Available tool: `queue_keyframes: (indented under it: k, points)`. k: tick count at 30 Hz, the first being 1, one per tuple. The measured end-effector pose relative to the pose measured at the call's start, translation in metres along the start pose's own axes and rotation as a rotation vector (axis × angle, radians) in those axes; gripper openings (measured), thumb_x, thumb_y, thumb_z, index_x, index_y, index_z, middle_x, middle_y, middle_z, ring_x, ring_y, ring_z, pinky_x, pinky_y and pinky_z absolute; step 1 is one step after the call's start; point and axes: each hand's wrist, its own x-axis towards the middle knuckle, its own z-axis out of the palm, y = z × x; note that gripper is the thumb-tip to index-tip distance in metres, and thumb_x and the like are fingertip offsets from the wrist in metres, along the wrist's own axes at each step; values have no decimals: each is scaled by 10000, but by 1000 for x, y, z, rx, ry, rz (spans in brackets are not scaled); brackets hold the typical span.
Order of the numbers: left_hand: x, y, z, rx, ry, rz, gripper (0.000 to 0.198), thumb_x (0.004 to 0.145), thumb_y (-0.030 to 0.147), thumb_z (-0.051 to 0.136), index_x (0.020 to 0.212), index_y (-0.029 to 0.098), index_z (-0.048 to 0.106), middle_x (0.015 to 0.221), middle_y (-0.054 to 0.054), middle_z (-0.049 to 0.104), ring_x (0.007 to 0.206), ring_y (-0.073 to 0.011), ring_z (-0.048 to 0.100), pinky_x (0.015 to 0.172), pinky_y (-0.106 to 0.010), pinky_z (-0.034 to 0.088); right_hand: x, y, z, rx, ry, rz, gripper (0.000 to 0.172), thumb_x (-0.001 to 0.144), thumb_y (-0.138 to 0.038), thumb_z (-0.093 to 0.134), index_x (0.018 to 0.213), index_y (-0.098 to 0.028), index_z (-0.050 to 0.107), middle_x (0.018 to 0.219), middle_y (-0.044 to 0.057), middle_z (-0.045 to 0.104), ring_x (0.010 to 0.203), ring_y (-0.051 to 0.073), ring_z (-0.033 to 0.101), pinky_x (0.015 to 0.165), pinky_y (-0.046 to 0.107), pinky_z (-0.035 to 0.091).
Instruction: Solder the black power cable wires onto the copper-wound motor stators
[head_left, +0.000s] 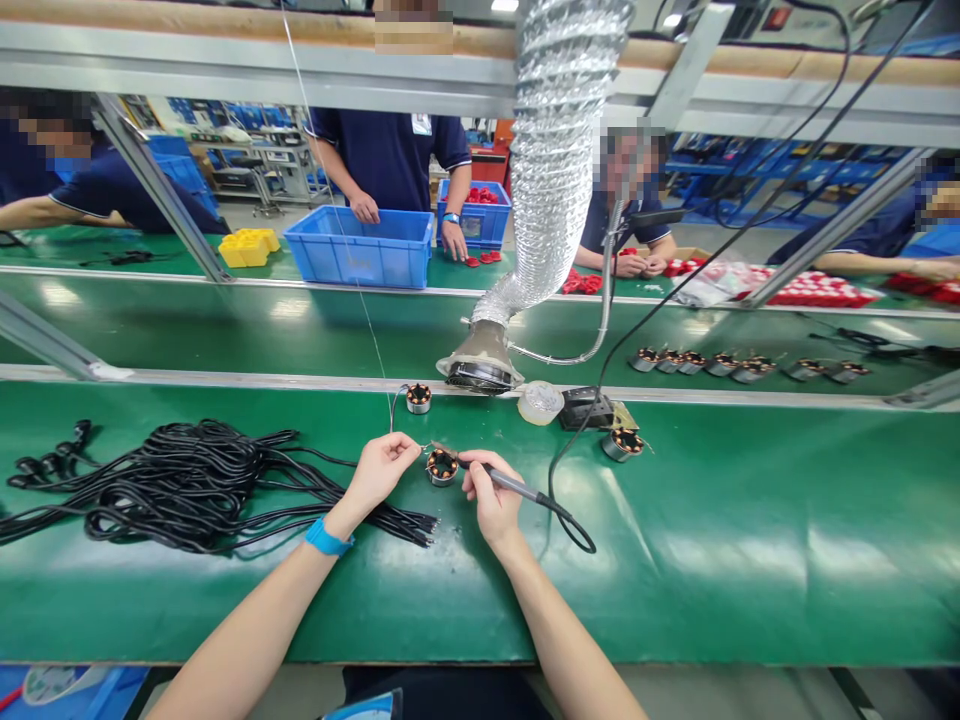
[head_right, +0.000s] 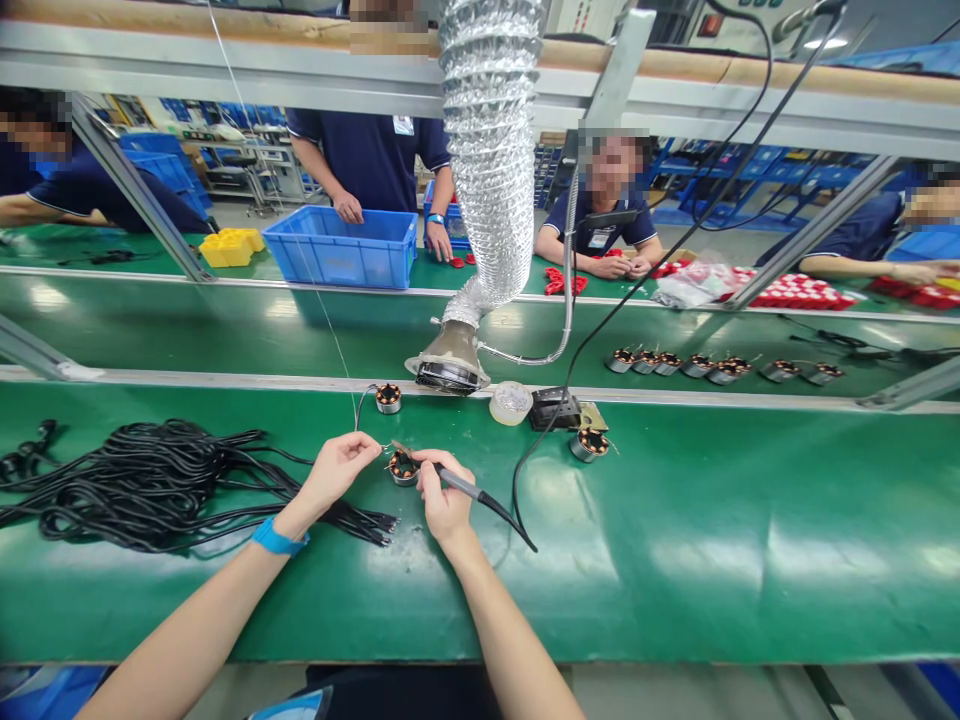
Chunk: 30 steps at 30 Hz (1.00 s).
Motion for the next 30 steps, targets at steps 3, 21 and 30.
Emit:
queue_keyframes:
  k: [3, 21, 30]
  points:
    - [-1, 1, -1, 5, -5, -3, 301, 769, 436, 674, 704, 143, 647, 616, -7, 575, 570, -127, 465, 547, -239, 337, 0, 1, 0, 10, -7, 0, 252, 931, -365, 541, 914, -178, 708, 540, -27, 560, 438, 105, 501, 434, 219, 414]
    - [0, -3, -1, -31, -37, -1, 264, 782, 395, 680, 728, 137, 668, 654, -21, 628, 612, -143, 535, 587, -238, 399, 17, -2, 17, -275, -158, -232, 270, 950, -216, 513, 1186, -222, 645, 960, 62, 645, 872, 167, 645, 839, 297, 531]
    - [-4, -4, -1, 107, -99, 105, 242, 866, 370, 591, 779, 155, 660, 718, -27, 639, 671, -163, 568, 639, -248, 429, 25, 3, 27, -324, -340, -325, 401, 948, -113, 453, 1319, -234, 550, 1075, 72, 540, 936, 146, 608, 872, 280, 518]
